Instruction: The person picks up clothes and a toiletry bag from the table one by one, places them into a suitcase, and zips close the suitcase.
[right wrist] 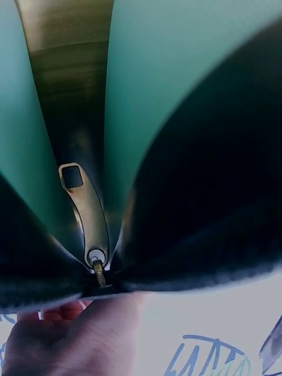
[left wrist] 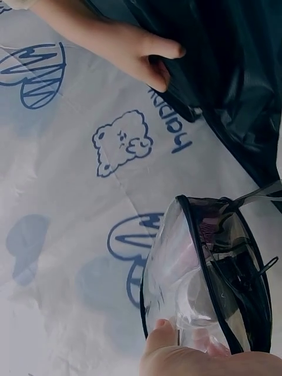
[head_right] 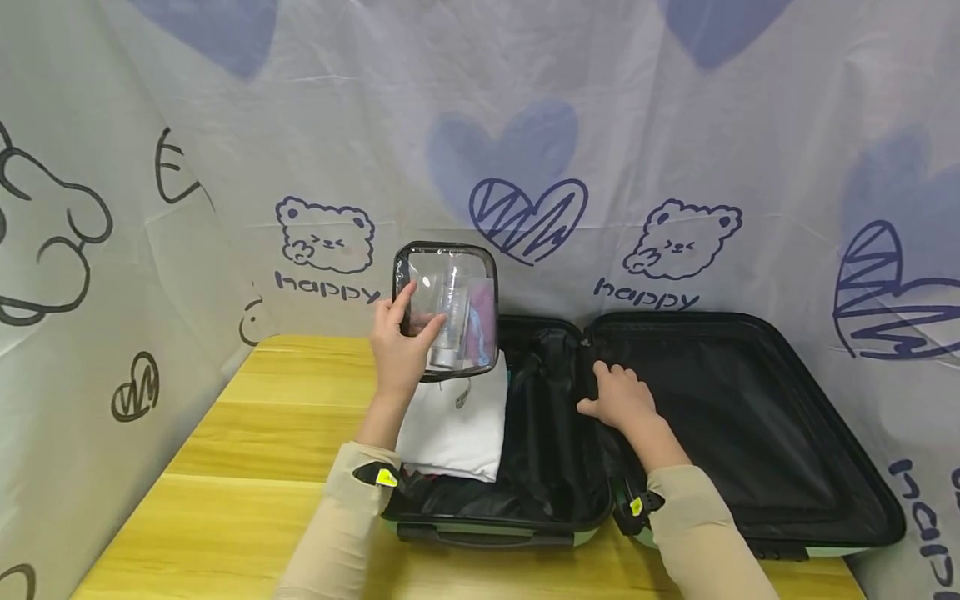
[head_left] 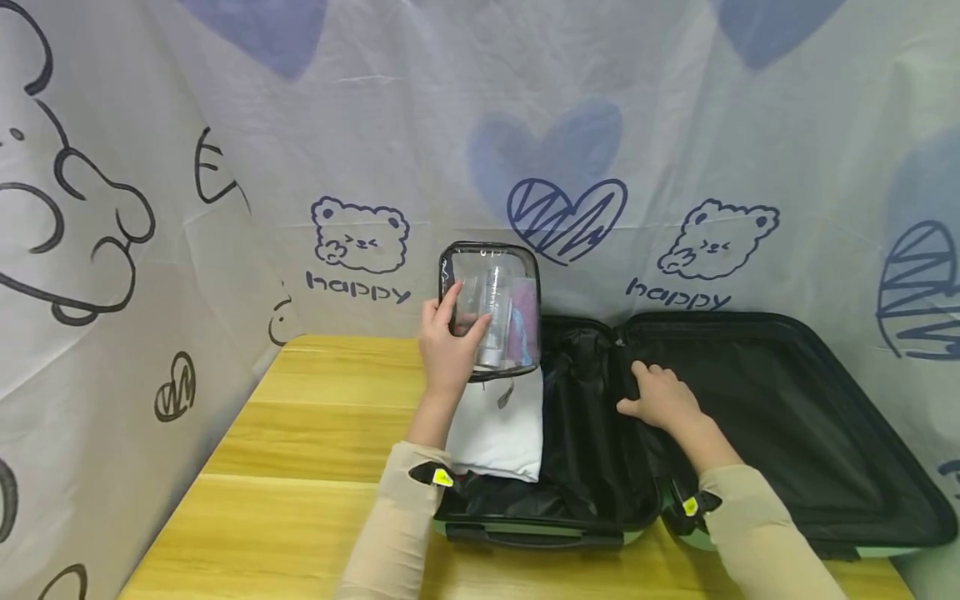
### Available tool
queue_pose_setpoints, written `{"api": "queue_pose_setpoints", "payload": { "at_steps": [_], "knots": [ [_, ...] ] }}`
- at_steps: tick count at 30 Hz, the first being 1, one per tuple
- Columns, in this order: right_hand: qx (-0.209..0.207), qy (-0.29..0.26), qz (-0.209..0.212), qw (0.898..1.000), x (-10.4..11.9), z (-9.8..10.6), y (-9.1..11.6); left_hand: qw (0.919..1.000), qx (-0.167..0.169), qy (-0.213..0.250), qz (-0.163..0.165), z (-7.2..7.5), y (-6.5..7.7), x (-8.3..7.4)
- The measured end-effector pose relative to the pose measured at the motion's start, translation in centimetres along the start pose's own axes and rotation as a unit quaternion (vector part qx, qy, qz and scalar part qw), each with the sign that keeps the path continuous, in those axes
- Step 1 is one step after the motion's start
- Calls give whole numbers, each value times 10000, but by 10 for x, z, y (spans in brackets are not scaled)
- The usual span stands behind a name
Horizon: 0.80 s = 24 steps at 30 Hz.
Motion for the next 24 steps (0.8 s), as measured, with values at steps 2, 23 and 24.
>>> {"api": "queue_pose_setpoints", "payload": {
  "at_steps": [2, 23, 24],
  "knots": [
    [7, -6, -23, 10000, -1, 1, 0, 9999, 89, -71, 10, -8, 1, -2],
    [-101, 15, 60, 9999, 1, 1, -2, 9914, 1038, -774, 208, -69, 38, 7],
    [-123, 25, 75, 9999, 1, 1, -2, 9903, 1098, -825, 209, -71, 40, 7]
  ]
}}
Point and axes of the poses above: each hand's wrist, its own y-axis away from the middle knuckle, its own z-axis out of the back of the hand, x = y × z, the point moved 7 cm from there along -y, towards the middle knuckle, and after that the axes turned 15 degrees about -y, right-handed, at the moved point
